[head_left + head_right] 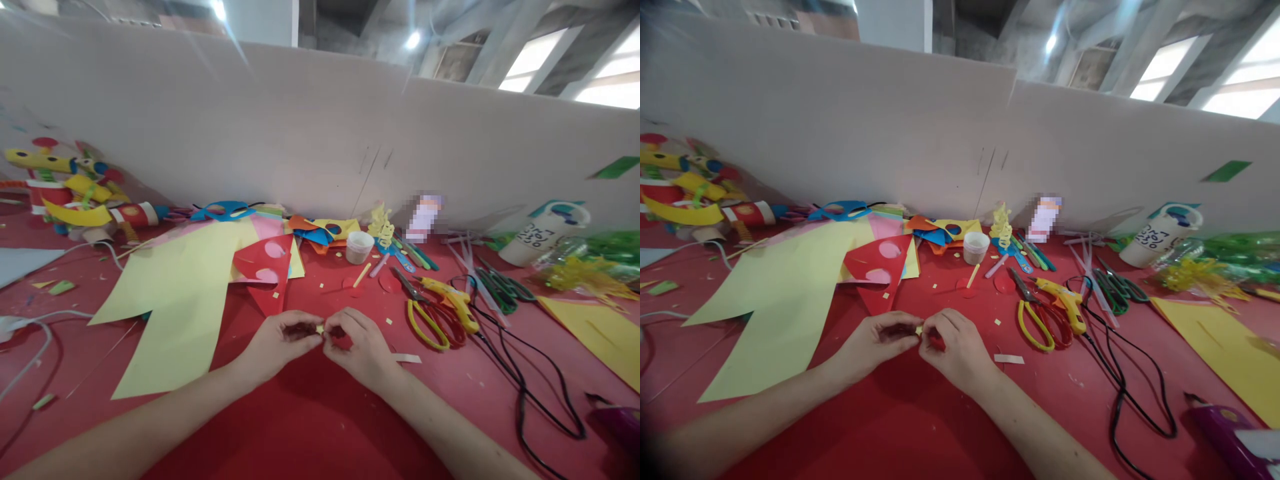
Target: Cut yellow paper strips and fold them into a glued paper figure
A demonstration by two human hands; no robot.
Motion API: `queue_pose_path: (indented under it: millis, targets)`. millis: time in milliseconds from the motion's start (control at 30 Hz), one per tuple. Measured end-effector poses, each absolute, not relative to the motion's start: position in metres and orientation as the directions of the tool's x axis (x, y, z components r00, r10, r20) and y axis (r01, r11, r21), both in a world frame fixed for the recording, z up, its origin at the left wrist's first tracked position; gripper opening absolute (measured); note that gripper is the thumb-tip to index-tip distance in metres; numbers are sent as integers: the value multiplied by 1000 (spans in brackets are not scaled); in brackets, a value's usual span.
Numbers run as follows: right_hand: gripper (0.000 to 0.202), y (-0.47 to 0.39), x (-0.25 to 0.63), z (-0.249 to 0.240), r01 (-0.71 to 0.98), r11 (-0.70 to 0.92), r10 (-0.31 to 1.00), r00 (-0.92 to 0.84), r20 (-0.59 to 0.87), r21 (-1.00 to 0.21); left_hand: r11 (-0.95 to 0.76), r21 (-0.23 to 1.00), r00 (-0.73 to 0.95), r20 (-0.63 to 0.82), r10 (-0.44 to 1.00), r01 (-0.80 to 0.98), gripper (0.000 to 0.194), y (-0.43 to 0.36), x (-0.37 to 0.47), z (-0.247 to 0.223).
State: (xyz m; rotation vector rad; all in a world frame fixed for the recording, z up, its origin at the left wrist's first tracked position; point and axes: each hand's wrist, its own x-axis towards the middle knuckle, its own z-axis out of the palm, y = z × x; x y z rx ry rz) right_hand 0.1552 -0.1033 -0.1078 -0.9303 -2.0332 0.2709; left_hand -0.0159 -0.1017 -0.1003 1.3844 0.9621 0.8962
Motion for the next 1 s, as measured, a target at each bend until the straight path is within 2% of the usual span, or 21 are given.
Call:
queue_pose_path:
  millis: [133,300,367,467,1000]
  targets:
    - [12,-104,154,-108,504,709,691,-360,626,-493,-9,998,389,-16,921,63,17,-101,-15,-101]
    - [8,-102,155,-108,451,631,775,-328,540,-631,-64,990,332,19,943,125,23,-95,-21,-105]
    - [8,-101,157,-109,454,607,794,-310,523,-652,-78,989,349,30,937,126,18,-93,-22,-107]
    - [11,-99,158,-111,454,600,799,-306,517,-659,-74,990,393,21,919,122,11,-92,-22,-108]
    - [13,-100,156,-111,464,616,786,-306,537,-637,-66,991,390,17,920,113,15,-92,-21,-105]
